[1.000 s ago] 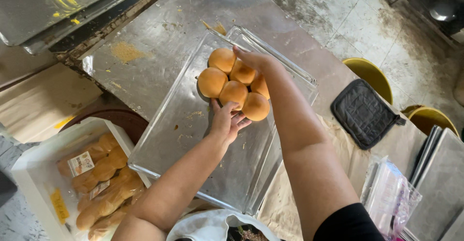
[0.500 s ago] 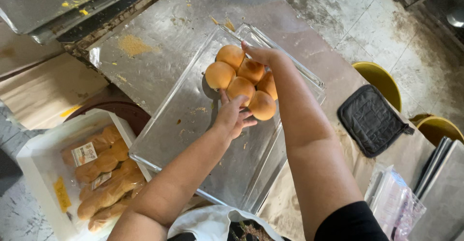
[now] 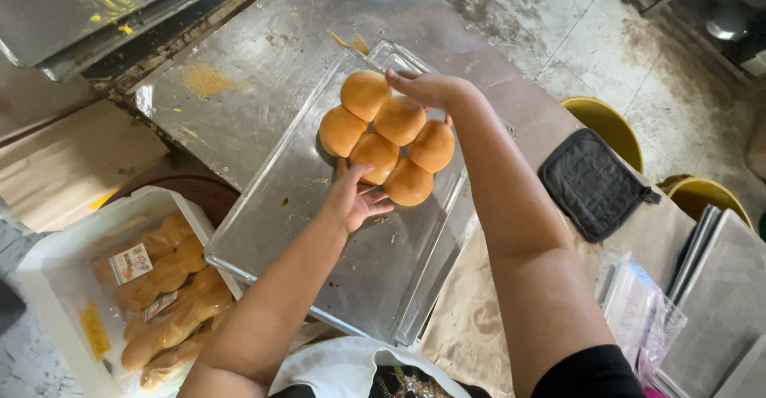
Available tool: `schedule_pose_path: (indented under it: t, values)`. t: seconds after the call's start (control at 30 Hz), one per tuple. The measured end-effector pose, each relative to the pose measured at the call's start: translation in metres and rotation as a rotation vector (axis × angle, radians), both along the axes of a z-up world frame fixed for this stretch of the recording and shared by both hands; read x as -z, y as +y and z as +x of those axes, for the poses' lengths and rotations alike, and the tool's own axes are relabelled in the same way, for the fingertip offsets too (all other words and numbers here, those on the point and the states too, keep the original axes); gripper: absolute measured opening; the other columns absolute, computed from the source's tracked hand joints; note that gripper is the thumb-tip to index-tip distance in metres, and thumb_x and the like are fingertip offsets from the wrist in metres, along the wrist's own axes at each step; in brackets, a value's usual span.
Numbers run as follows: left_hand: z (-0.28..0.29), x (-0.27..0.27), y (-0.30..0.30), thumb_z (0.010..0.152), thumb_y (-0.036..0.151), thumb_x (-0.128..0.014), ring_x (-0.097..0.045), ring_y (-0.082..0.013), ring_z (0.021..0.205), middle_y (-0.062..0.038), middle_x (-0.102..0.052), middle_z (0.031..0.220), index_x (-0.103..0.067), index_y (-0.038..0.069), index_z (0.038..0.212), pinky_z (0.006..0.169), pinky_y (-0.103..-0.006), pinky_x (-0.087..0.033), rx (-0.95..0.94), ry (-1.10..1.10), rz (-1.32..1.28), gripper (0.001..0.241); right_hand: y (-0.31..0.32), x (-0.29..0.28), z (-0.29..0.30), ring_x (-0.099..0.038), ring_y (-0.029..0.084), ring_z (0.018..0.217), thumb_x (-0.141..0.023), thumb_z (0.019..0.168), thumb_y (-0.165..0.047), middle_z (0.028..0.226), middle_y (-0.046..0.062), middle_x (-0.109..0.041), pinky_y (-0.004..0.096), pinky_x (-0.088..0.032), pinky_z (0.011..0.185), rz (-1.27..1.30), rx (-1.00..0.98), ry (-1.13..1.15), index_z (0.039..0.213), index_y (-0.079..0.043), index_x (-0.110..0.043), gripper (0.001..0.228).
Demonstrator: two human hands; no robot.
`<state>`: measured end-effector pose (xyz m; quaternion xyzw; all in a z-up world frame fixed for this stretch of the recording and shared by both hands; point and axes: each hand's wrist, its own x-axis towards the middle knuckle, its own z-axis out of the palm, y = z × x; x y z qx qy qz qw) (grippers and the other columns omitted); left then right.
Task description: The person places clusters of round buns into clear plastic bags, seals them, and stacks the packaged buns into a container. The person repeats this process with multiple batches of buns.
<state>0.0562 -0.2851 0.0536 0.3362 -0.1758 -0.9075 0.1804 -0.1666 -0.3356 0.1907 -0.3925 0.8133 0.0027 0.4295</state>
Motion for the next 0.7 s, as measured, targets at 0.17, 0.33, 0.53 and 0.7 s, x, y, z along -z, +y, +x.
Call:
schedule_pose_path:
  t: [0.17, 0.33, 0.53, 0.7]
  values:
    - [0.029, -0.022, 0.007, 0.083, 0.027, -0.064, -0.062, -0.0437, 0.114, -0.016, -0.05, 0.139, 0.005, 0.049, 0.159, 0.098, -0.0697, -0.048, 0.193, -0.141, -0.217, 0.105, 0.068, -0.017, -0.006, -0.051, 0.036, 0.134, -0.029, 0.083, -0.082, 0.158, 0.005, -0.04, 0.068, -0.054, 0.091, -0.168, 0.126, -0.162, 0.156, -0.045, -0.032, 0.082]
    - [0.054, -0.026, 0.033, 0.086, 0.021, -0.067, -0.069, -0.029, 0.098, -0.01, -0.067, 0.122, 0.003, 0.041, 0.162, 0.091, -0.0554, -0.057, 0.492, -0.242, -0.511, 0.105, 0.213, 0.0, -0.011, -0.059, 0.036, 0.106, -0.031, 0.082, -0.085, 0.129, 0.016, -0.05, 0.061, -0.064, 0.081, -0.389, 0.327, -0.505, 0.16, -0.038, -0.033, 0.091]
    - [0.07, 0.002, 0.093, 0.087, 0.016, -0.068, -0.071, -0.0242, 0.087, -0.017, -0.066, 0.117, -0.004, 0.041, 0.164, 0.084, -0.0497, -0.058, 0.837, -0.143, -0.543, 0.103, 0.391, 0.058, 0.055, -0.057, 0.029, 0.103, -0.041, 0.078, -0.085, 0.127, 0.011, -0.047, 0.065, -0.061, 0.081, -0.556, 0.668, -0.688, 0.162, -0.035, -0.025, 0.099]
    - [0.067, 0.021, 0.134, 0.085, 0.016, -0.071, -0.069, -0.0283, 0.089, -0.017, -0.07, 0.114, -0.011, 0.036, 0.164, 0.084, -0.0485, -0.057, 1.017, -0.12, -0.673, 0.101, 0.478, 0.095, 0.115, -0.058, 0.026, 0.102, -0.039, 0.085, -0.078, 0.13, 0.007, -0.049, 0.066, -0.059, 0.081, -0.672, 0.925, -0.792, 0.161, -0.033, -0.026, 0.089]
